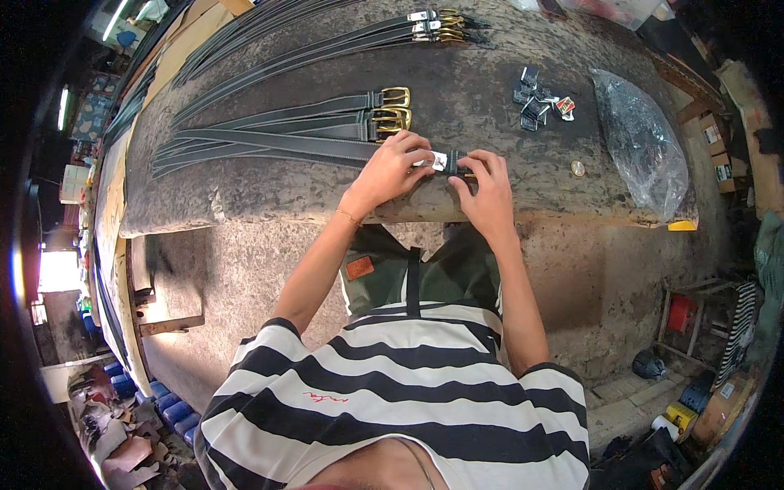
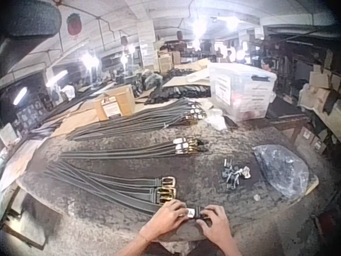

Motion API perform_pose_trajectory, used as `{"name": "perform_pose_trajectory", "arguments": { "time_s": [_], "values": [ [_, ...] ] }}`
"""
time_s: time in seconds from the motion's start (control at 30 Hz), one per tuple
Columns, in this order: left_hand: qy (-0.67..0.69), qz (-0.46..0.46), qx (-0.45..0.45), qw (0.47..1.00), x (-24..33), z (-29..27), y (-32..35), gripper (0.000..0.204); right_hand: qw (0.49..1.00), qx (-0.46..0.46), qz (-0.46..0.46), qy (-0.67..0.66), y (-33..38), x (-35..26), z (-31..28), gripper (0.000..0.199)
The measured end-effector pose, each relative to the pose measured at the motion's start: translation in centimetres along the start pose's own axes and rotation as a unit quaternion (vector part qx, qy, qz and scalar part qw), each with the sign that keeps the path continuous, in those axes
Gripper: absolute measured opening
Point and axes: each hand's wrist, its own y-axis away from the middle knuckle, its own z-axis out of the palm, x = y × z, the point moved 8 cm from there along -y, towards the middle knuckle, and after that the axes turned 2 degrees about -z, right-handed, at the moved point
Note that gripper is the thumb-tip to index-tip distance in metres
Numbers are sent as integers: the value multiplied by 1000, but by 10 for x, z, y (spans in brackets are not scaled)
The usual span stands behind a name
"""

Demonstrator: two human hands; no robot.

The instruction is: Attaching hardware components and adhesive tags to a batch of finished leather belts on a workshop bench.

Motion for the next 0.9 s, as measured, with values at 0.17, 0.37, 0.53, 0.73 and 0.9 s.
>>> {"name": "perform_pose_trajectory", "arguments": {
  "time_s": [0.17, 0.37, 0.53, 0.73, 0.9],
  "values": [
    [-12, 7, 23, 1000, 4, 1, -3, 17, 1000, 10, -9, 22, 1, -1, 1, 33],
    [11, 21, 8, 1000, 8, 7, -14, 23, 999, 32, -6, 4, 1, -3, -5, 43],
    [4, -38, 36, 999, -2, -3, -2, 29, 999, 45, -2, 2, 3, 4, -7, 43],
    [-6, -29, 41, 999, 4, 8, -3, 24, 998, 18, -23, 47, 6, -3, 2, 43],
    [4, -43, 22, 999, 0, 11, -2, 26, 999, 15, -33, 36, 4, -4, 3, 43]
  ]
}}
